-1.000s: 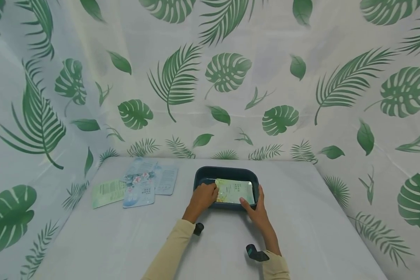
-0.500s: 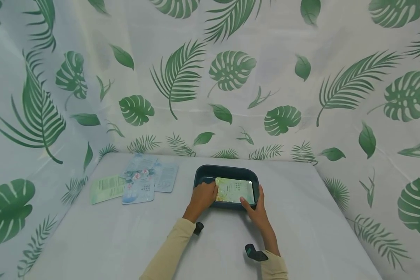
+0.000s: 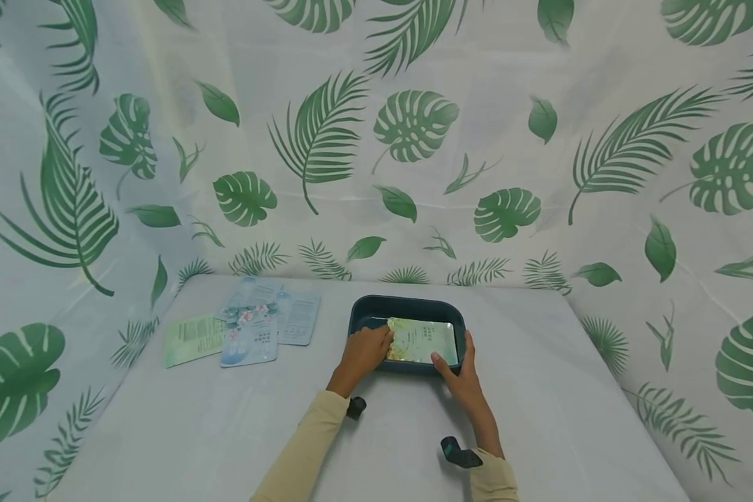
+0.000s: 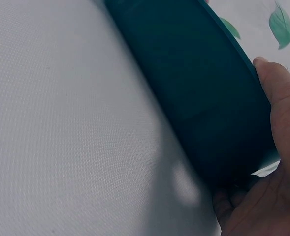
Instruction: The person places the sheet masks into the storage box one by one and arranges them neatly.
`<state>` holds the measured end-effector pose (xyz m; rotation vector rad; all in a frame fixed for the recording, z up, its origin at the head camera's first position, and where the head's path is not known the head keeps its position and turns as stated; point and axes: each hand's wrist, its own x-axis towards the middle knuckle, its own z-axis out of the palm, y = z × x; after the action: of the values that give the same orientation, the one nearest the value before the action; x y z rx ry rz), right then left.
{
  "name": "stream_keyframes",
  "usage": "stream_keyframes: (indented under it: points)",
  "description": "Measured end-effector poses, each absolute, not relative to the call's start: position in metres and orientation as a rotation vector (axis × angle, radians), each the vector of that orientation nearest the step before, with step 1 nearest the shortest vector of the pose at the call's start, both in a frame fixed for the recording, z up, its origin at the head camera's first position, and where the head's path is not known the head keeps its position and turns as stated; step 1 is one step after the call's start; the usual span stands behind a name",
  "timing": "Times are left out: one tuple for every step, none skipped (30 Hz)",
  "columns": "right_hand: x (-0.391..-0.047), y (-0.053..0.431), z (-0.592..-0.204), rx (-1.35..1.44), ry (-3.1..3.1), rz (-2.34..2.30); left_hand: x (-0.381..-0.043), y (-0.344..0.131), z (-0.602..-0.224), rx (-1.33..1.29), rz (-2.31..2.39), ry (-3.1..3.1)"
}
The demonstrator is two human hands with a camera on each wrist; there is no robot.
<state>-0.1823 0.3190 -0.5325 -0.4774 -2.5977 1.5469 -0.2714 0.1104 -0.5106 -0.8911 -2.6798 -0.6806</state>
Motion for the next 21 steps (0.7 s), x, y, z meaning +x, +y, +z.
stream_keyframes:
  points:
    - [-0.1824, 0.3192, -0.5325, -0.476, -2.599, 1.545, -0.2717, 0.1104, -0.5108, -0.894, -0.68, -2.673]
    - [-0.1826, 0.3193, -0.5324, -0.476, -2.598, 1.545, -0.272, 0.1102, -0.5108, -0.897, -0.679, -2.67]
    - [-0.1828, 0.3194, -0.5324, -0.474, -2.6, 1.54, -0.2724, 0.1102, -0.5109, -0.898, -0.678, -2.675]
    - [-0.1828, 0.3195, -0.5322, -0.473, -2.602, 1.538, -0.2728, 0.1104, -0.5111, -0.896, -0.672, -2.679]
    - [-0.183, 0.3195, -0.5323, -0.474, -2.605, 1.536, -0.2729, 0.1105, -0.5109, -0.892, -0.665, -2.687]
    - [-0.1831, 0.3194, -0.5323, -0.473, -2.605, 1.535, -0.2731, 0.1106, -0.511, -0.886, -0.645, -2.694]
    - [-0.1831, 0.3195, -0.5327, -0.471, -2.603, 1.537, -0.2733, 0.111, -0.5115, -0.877, -0.626, -2.7]
    - [-0.1831, 0.3194, -0.5329, -0.47, -2.601, 1.54, -0.2732, 0.1112, -0.5118, -0.869, -0.61, -2.707]
    - [-0.1829, 0.3193, -0.533, -0.468, -2.599, 1.544, -0.2732, 0.1115, -0.5123, -0.86, -0.592, -2.714]
    - [-0.1827, 0.3193, -0.5333, -0.466, -2.596, 1.551, -0.2729, 0.1116, -0.5124, -0.855, -0.578, -2.717]
    - [-0.1826, 0.3191, -0.5336, -0.464, -2.593, 1.556, -0.2727, 0.1116, -0.5127, -0.855, -0.568, -2.72]
    - [-0.1824, 0.3192, -0.534, -0.463, -2.591, 1.56, -0.2726, 0.1115, -0.5129, -0.857, -0.566, -2.722]
    - [-0.182, 0.3193, -0.5343, -0.46, -2.591, 1.561, -0.2723, 0.1114, -0.5128, -0.861, -0.574, -2.728]
    - [-0.1817, 0.3193, -0.5344, -0.463, -2.591, 1.561, -0.2722, 0.1113, -0.5126, -0.867, -0.584, -2.732]
    - [-0.1814, 0.3195, -0.5343, -0.465, -2.591, 1.562, -0.2723, 0.1113, -0.5125, -0.872, -0.596, -2.737]
    - [-0.1814, 0.3195, -0.5339, -0.467, -2.591, 1.563, -0.2725, 0.1114, -0.5121, -0.879, -0.606, -2.742]
    - [-0.1814, 0.3195, -0.5336, -0.466, -2.591, 1.563, -0.2726, 0.1114, -0.5119, -0.884, -0.615, -2.74]
    - [-0.1814, 0.3196, -0.5334, -0.468, -2.591, 1.563, -0.2727, 0.1115, -0.5115, -0.886, -0.624, -2.739]
    - [-0.1813, 0.3196, -0.533, -0.464, -2.59, 1.562, -0.2729, 0.1116, -0.5113, -0.886, -0.627, -2.739]
    - [-0.1813, 0.3195, -0.5325, -0.467, -2.586, 1.566, -0.2731, 0.1118, -0.511, -0.885, -0.628, -2.739]
    - [-0.1812, 0.3194, -0.5319, -0.465, -2.584, 1.568, -0.2734, 0.1119, -0.5108, -0.886, -0.626, -2.739]
